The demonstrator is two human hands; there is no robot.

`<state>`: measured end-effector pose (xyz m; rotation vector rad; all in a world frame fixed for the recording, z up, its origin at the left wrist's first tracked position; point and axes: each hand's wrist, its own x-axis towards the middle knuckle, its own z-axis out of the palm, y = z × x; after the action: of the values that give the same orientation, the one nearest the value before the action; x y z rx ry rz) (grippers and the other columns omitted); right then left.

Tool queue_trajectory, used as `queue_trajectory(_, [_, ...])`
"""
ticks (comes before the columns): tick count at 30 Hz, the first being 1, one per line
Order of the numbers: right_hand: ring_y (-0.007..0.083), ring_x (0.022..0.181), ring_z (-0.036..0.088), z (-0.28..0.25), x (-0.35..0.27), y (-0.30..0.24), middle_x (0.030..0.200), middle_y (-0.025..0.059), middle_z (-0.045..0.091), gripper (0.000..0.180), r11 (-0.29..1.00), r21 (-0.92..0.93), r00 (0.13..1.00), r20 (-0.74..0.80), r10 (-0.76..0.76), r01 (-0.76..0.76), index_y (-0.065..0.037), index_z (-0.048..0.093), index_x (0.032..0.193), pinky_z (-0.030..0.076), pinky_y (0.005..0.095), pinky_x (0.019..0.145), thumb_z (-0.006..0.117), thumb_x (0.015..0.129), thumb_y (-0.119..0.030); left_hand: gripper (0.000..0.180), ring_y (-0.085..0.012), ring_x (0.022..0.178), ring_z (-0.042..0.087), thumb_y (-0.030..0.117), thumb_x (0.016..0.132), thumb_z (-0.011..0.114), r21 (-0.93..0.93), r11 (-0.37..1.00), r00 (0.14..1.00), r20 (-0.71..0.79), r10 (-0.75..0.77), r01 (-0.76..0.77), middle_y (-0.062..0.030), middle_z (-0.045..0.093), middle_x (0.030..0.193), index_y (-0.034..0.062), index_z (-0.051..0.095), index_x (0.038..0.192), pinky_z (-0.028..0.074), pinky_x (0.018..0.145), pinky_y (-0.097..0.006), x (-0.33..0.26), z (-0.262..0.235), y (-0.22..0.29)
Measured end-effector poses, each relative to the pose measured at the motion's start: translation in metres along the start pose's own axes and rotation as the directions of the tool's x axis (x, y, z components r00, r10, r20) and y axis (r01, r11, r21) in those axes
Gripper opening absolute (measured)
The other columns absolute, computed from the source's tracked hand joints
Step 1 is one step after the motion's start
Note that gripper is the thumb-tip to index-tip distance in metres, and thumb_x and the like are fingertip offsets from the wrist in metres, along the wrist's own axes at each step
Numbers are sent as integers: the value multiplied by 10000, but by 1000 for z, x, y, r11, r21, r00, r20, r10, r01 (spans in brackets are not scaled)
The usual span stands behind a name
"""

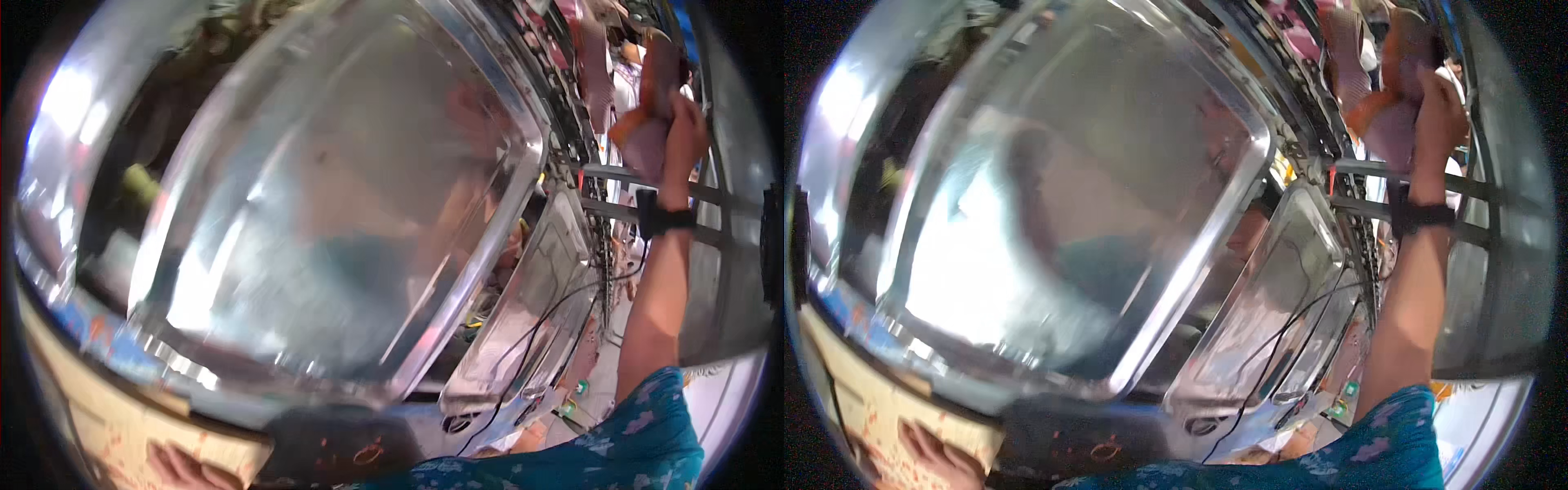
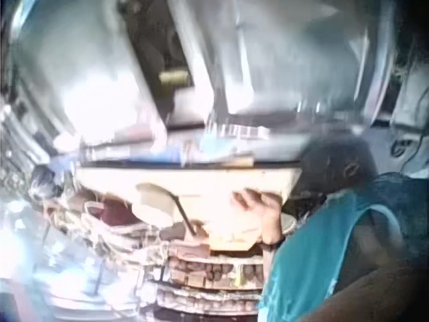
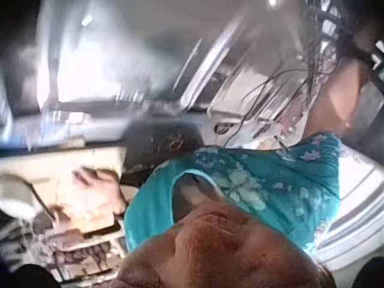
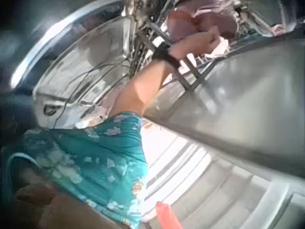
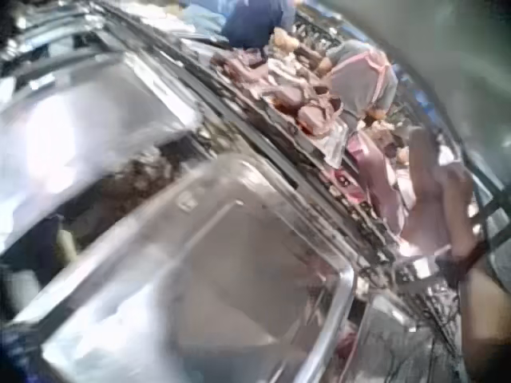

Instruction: Trimming excess material from the soles of manufactured shoes using scissors.

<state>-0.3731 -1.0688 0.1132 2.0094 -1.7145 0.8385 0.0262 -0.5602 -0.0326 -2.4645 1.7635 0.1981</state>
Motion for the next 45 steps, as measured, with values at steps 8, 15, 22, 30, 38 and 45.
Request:
queue_trajectory(8, [173, 513, 559, -159, -192, -189, 613, 38, 585, 67, 679, 438, 700, 143, -700, 589, -65, 621, 676, 436, 257, 483, 660, 635, -29, 494, -385, 1226, 300, 111, 767, 490, -492, 870, 984, -155, -88, 0, -237, 324, 1319, 10, 424, 1246, 222, 1008, -491, -39, 34, -3])
queue_trajectory(15, [141, 431, 479, -264, -368, -359, 515, -7, 419, 173, 85, 911, 227, -10, -974, 404, -121, 471, 574, 374, 281, 357, 612, 672, -140, 496, -229, 1247, 320, 332, 947, 333, -781, -623, 902, 302, -308, 49, -106, 330, 1352, 36, 269, 1340, 269, 1029, -372, -139, -41, -29])
queue_trajectory(22, [166, 552, 529, -314, -516, -481, 631, 6, 490, 117, -154, 913, -20, -158, -987, 377, -114, 523, 756, 422, 296, 455, 586, 726, -208, 643, -213, 1133, 407, 108, 768, 560, -882, -468, 577, 411, -706, 55, -132, 397, 1264, -22, 263, 1323, 321, 957, -314, -277, -20, -140])
queue_trajectory(30, [324, 1149, 398, -357, -545, -511, 1263, 134, 426, 675, 248, 963, 244, 217, -945, 102, -62, 407, 1249, 339, 427, 952, 693, 671, -260, 608, -249, 1017, 478, 137, 676, 589, -935, -184, 761, 355, -544, 304, -148, 496, 1125, -27, 382, 1223, 374, 894, -333, -327, 39, -256])
queue_trajectory(38, [142, 762, 612, -330, -495, -220, 930, 95, 636, 430, 679, 122, 133, 990, -36, -724, -7, 509, 1115, 491, 261, 641, 645, 742, -173, 404, -290, 994, 533, 213, 848, 552, -781, 450, 633, -92, -769, 433, -237, 505, 1141, -55, 482, 1143, 420, 850, -369, -324, 2, -213])
queue_trajectory(45, [351, 751, 583, -245, -518, -2, 836, 185, 594, 431, 921, -163, 662, 652, 369, -354, 4, 483, 1127, 480, 391, 696, 603, 718, -61, 617, -354, 967, 559, 382, 811, 588, -503, 663, 806, 127, -578, 555, -260, 574, 1024, -89, 450, 1184, 423, 846, -391, -271, -28, -160])
